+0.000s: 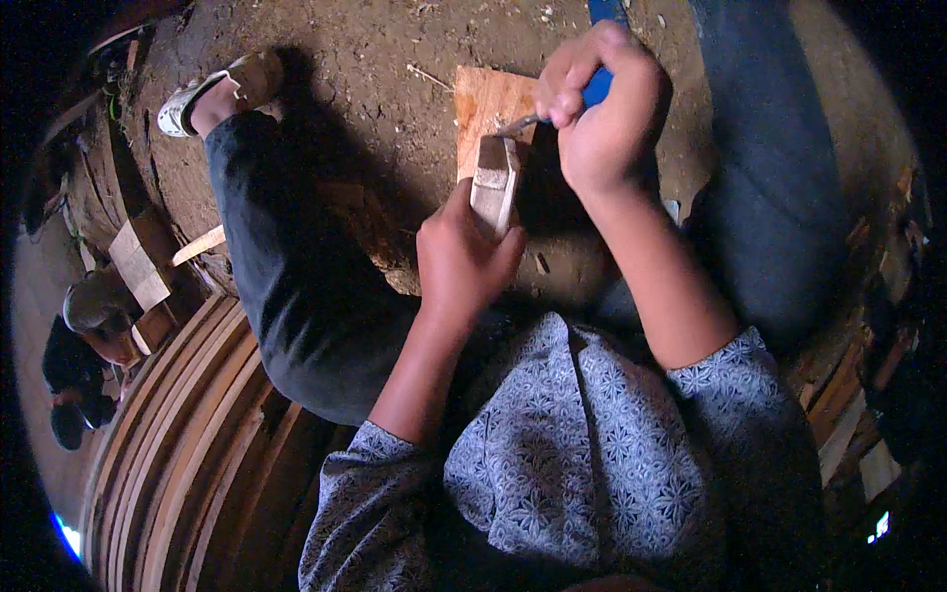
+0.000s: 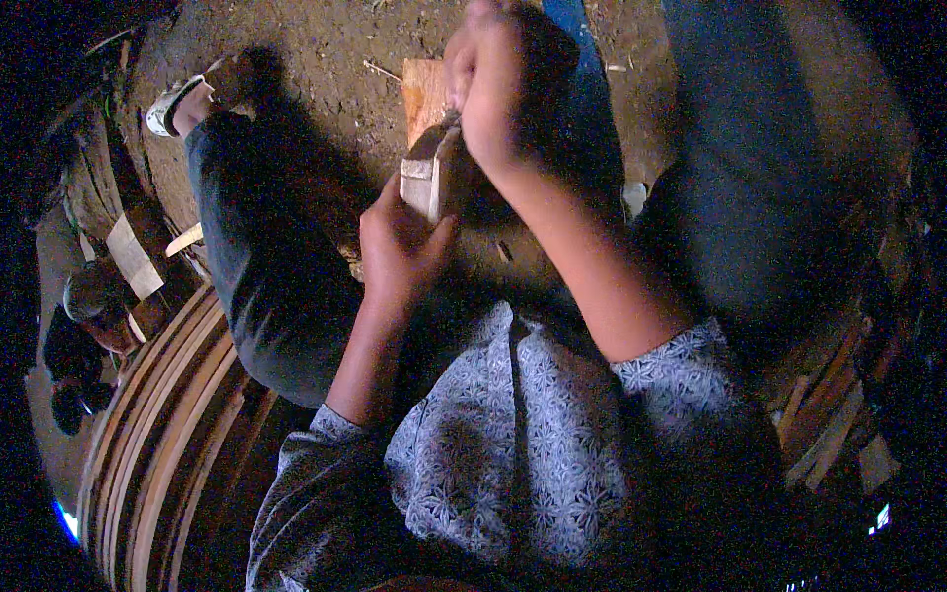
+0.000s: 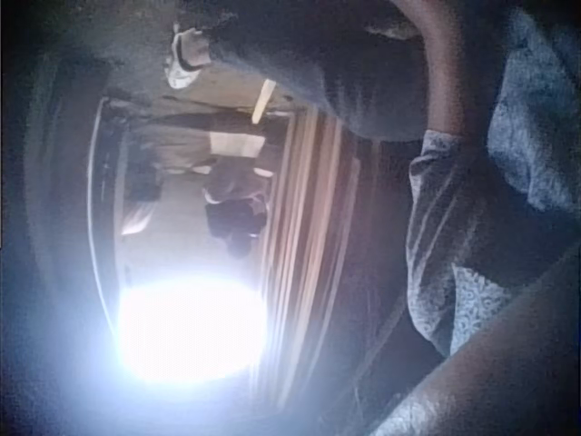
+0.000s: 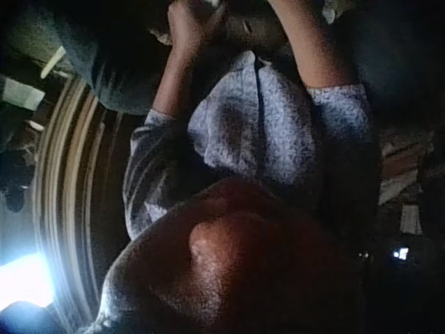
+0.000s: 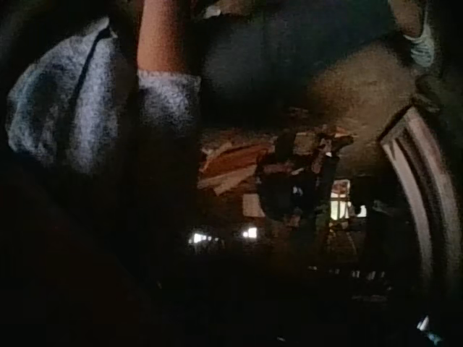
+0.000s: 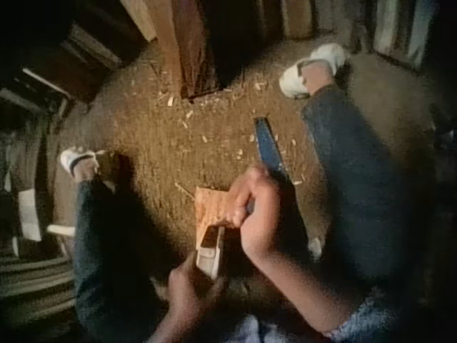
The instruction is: The person sits on the ground and uses a chisel to carve a small wooden block, repeatedly removing shavings and shaping the interior. The person rotates the block to access different sides and continues carving throughout the clip.
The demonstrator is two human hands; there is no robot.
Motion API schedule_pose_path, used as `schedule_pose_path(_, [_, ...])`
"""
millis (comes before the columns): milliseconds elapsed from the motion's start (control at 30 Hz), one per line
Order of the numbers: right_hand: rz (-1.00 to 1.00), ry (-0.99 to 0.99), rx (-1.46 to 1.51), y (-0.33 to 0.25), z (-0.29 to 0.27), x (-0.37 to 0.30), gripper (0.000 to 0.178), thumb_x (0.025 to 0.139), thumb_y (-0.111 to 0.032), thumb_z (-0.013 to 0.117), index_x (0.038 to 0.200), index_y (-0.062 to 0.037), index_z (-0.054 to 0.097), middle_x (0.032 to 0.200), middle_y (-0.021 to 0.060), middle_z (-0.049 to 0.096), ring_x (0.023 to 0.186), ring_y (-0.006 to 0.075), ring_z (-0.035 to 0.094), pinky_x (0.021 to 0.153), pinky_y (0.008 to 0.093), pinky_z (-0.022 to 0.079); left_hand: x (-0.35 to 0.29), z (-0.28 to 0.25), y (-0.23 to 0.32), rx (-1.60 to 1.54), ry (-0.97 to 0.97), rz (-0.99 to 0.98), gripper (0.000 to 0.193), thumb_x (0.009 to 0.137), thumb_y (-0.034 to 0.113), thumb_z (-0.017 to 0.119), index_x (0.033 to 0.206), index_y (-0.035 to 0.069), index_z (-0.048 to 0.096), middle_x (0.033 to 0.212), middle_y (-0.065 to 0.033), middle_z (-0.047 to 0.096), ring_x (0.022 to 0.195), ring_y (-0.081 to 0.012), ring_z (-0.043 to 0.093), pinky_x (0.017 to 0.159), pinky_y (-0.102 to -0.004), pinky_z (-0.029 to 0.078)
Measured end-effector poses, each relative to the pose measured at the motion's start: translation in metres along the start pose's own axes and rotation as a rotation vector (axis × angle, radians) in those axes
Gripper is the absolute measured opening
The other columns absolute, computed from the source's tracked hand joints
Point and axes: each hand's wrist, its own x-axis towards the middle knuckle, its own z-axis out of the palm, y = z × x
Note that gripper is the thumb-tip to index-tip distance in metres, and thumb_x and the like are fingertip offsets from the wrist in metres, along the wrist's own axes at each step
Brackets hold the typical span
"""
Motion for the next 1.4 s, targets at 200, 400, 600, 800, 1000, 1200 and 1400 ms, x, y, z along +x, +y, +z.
schedule_pose_path(200, [-0.078, -0.154, 0.219, -0.065, -0.011, 0.006, 0.036, 0.091, -0.033, 0.036, 0.063, -0.0108, 0.044, 0.049, 0.0034, 0.04, 0.043, 0.0156, 0.037, 0.048, 0.0316, 0.033, -0.006, 0.003, -0.01, -0.062, 0.038, 0.017, 0.046, 0.065, 0.019, 0.076, 0.101, -0.002, 0.056, 0.074, -0.0245, 0.063, 0.074, -0.0428, 0.063, 0.067, -0.0452, 0.052])
schedule_pose_path(400, [0.129, -0.001, 0.154, -0.006, -0.011, 0.007, 0.036, 0.092, -0.03, 0.038, 0.061, -0.0111, 0.041, 0.048, 0.0025, 0.038, 0.043, 0.0139, 0.034, 0.045, 0.0287, 0.03, -0.001, 0.002, -0.009, 0.0, 0.016, 0.013, 0.048, 0.065, 0.02, 0.077, 0.102, -0.003, 0.056, 0.075, -0.0247, 0.063, 0.077, -0.0431, 0.063, 0.068, -0.0451, 0.052])
schedule_pose_path(600, [-0.041, -0.037, 0.169, -0.071, -0.013, 0.017, 0.034, 0.085, -0.033, 0.036, 0.059, -0.012, 0.044, 0.045, 0.0012, 0.036, 0.04, 0.0144, 0.033, 0.045, 0.0307, 0.03, -0.001, 0.002, -0.008, 0.002, 0.037, 0.037, 0.05, 0.064, 0.018, 0.077, 0.104, -0.004, 0.057, 0.078, -0.0252, 0.064, 0.077, -0.043, 0.063, 0.068, -0.0451, 0.052])
schedule_pose_path(800, [0.101, 0.168, 0.084, -0.01, -0.009, 0.005, 0.038, 0.092, -0.029, 0.038, 0.058, -0.0114, 0.037, 0.046, 0.0022, 0.037, 0.038, 0.0136, 0.032, 0.043, 0.0289, 0.031, 0.0, 0.001, -0.015, -0.14, 0.025, 0.003, 0.049, 0.064, 0.014, 0.076, 0.106, -0.004, 0.058, 0.082, -0.0248, 0.065, 0.083, -0.0383, 0.066, 0.072, -0.0401, 0.052])
schedule_pose_path(1000, [-0.113, 0.237, 0.099, -0.049, 0.003, 0.016, 0.04, 0.095, -0.029, 0.039, 0.059, -0.0112, 0.04, 0.045, 0.0008, 0.035, 0.035, 0.0134, 0.034, 0.038, 0.0301, 0.032, 0.005, -0.006, -0.002, -0.196, -0.008, -0.062, 0.05, 0.065, 0.012, 0.074, 0.109, -0.003, 0.058, 0.089, -0.0235, 0.067, 0.091, -0.036, 0.066, 0.078, -0.0376, 0.052])
schedule_pose_path(1200, [0.048, 0.279, 0.154, -0.028, -0.003, 0.012, 0.039, 0.094, -0.029, 0.04, 0.06, -0.0114, 0.038, 0.046, 0.0018, 0.036, 0.035, 0.0135, 0.032, 0.038, 0.0285, 0.031, -0.001, -0.007, -0.005, -0.12, 0.011, -0.05, 0.049, 0.065, 0.011, 0.073, 0.11, -0.003, 0.058, 0.091, -0.0233, 0.067, 0.092, -0.0351, 0.067, 0.079, -0.0367, 0.051])
schedule_pose_path(1400, [-0.196, 0.116, -0.035, -0.033, 0.007, 0.002, 0.037, 0.092, -0.03, 0.039, 0.06, -0.0118, 0.038, 0.046, 0.001, 0.035, 0.037, 0.0132, 0.033, 0.041, 0.0278, 0.032, 0.002, -0.004, -0.006, -0.155, -0.005, -0.065, 0.049, 0.065, 0.01, 0.073, 0.11, -0.003, 0.058, 0.091, -0.0234, 0.067, 0.092, -0.0348, 0.067, 0.08, -0.0367, 0.051])
